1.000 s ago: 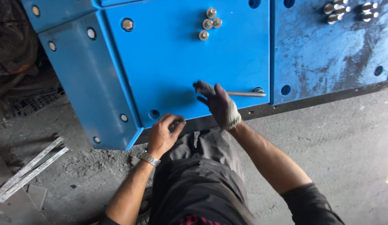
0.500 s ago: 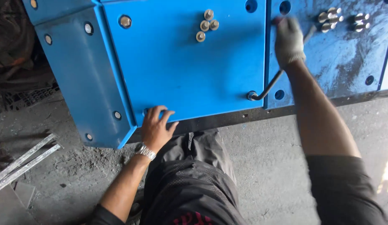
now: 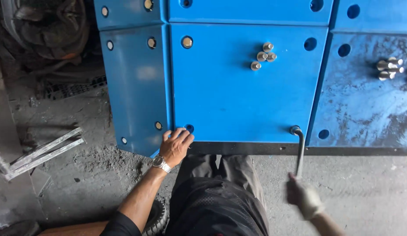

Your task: Manually assembling large blue industrial mold blocks by placing and screwing in metallic fastening bolts.

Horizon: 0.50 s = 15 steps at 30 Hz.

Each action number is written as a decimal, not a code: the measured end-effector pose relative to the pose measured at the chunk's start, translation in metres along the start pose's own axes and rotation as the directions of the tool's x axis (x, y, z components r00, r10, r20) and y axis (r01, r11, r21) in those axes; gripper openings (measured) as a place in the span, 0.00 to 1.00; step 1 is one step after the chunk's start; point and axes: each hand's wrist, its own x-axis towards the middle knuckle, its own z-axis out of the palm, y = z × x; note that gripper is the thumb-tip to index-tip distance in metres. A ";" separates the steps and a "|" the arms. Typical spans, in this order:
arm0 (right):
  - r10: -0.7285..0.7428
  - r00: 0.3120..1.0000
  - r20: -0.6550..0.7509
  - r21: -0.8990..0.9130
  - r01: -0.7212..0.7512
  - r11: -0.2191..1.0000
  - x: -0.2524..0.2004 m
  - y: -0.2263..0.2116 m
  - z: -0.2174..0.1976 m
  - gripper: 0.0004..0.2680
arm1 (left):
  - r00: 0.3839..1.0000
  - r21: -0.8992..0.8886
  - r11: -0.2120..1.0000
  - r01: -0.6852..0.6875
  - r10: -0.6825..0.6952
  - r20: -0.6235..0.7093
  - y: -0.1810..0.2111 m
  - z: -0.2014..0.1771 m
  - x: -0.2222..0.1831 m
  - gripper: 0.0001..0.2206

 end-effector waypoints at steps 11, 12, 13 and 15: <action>-0.608 0.723 0.329 0.731 0.213 0.648 -0.011 -0.209 0.235 0.20 | 0.998 0.005 1.000 0.030 -0.029 -0.063 0.006 -0.013 0.006 0.06; -0.763 0.546 0.347 0.809 0.237 0.537 0.013 -0.223 0.213 0.21 | 0.996 0.002 0.999 0.043 -0.043 -0.081 0.010 -0.014 0.004 0.05; -0.759 0.553 0.344 0.806 0.241 0.541 0.017 -0.233 0.198 0.21 | 0.996 -0.007 0.999 0.044 -0.044 -0.076 0.017 -0.016 0.000 0.05; -0.854 0.381 0.353 0.365 0.784 0.501 0.024 -0.263 0.171 0.19 | 0.994 0.019 0.997 0.072 -0.070 -0.085 0.019 -0.023 0.006 0.08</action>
